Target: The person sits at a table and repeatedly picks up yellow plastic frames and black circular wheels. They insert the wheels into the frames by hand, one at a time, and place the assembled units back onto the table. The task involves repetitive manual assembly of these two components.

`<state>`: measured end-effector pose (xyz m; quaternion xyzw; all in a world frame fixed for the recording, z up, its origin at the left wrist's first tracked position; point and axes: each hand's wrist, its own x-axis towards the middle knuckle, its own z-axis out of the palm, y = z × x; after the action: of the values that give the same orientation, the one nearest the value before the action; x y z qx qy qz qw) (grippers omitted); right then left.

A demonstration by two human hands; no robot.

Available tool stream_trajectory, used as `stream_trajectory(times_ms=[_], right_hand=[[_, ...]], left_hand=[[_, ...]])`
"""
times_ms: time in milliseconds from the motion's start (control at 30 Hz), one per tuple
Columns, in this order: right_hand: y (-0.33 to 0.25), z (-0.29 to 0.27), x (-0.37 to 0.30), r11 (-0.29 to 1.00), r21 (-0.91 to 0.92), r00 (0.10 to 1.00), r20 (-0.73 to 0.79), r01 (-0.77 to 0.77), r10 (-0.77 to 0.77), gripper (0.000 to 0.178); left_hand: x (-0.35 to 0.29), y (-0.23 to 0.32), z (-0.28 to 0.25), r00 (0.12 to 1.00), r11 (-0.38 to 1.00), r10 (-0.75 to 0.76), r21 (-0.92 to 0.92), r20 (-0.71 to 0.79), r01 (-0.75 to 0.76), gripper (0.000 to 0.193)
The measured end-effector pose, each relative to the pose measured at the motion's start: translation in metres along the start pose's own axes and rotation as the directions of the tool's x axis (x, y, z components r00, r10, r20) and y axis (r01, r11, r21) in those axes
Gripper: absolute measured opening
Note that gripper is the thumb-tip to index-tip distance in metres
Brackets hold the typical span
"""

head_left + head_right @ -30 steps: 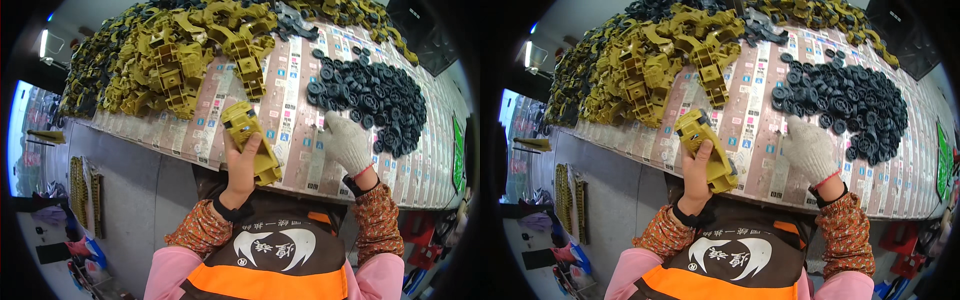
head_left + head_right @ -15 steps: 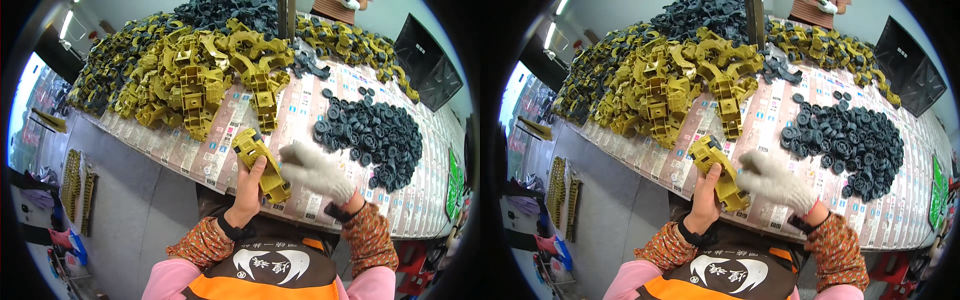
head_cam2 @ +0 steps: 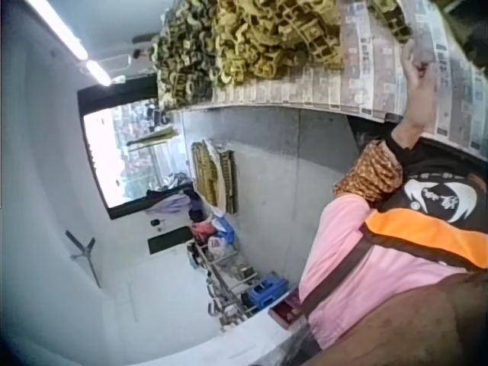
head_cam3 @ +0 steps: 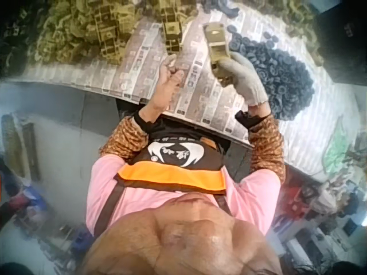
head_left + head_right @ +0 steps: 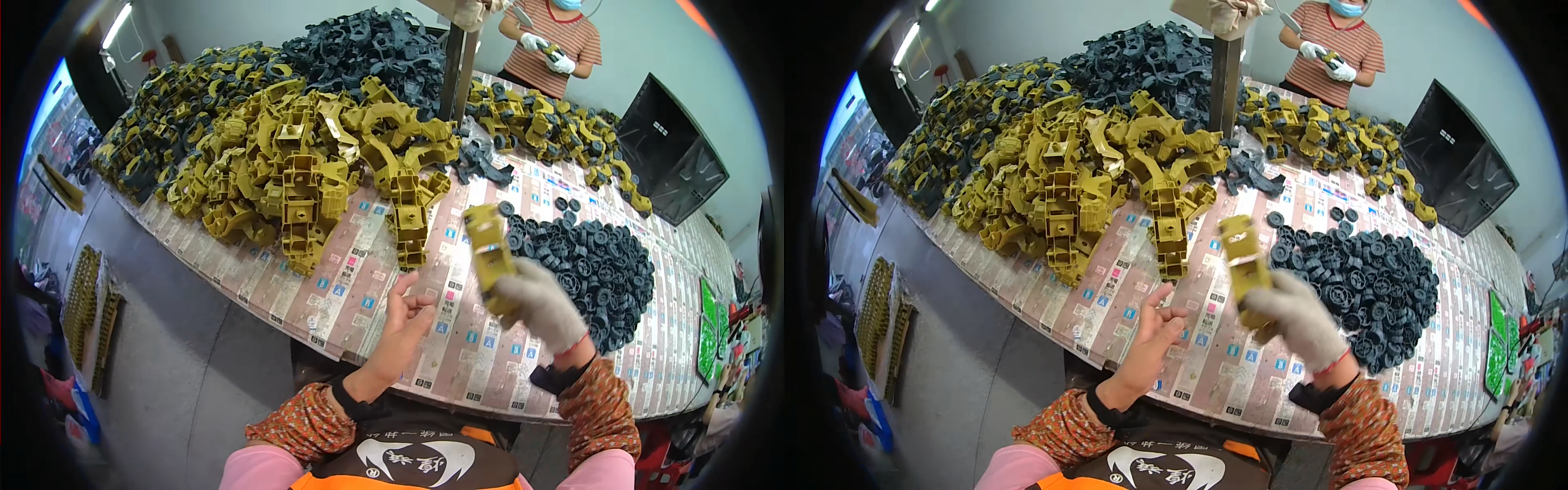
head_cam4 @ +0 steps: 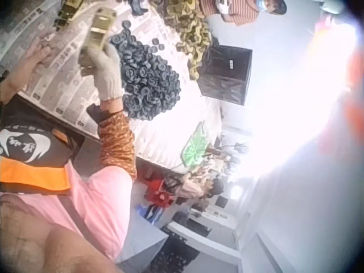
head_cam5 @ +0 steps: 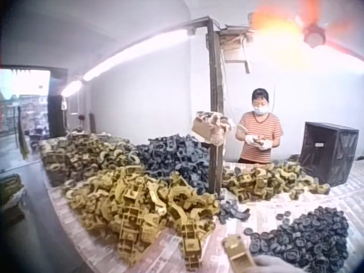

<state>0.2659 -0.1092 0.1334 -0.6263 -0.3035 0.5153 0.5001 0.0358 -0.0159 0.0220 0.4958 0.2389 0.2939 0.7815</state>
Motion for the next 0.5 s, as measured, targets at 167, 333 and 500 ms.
stream_trajectory(times_ms=[167,333,500], right_hand=[[-0.032,-0.126,0.071,0.979,-0.085,0.928,-0.311,0.187,-0.204,0.048],[-0.099,-0.237,0.14,0.783,-0.543,0.667,-0.465,0.305,-0.582,0.048],[-0.094,-0.177,0.175,0.692,-0.695,0.733,-0.367,0.192,-0.572,0.05]], left_hand=[[-0.003,0.001,-0.024,0.994,0.995,-0.1,0.012,-0.051,0.101,0.039],[-0.004,0.006,-0.03,0.99,0.989,-0.129,0.07,-0.064,0.133,0.037],[0.002,-0.005,-0.033,0.988,0.991,-0.126,0.024,-0.091,0.128,0.037]])
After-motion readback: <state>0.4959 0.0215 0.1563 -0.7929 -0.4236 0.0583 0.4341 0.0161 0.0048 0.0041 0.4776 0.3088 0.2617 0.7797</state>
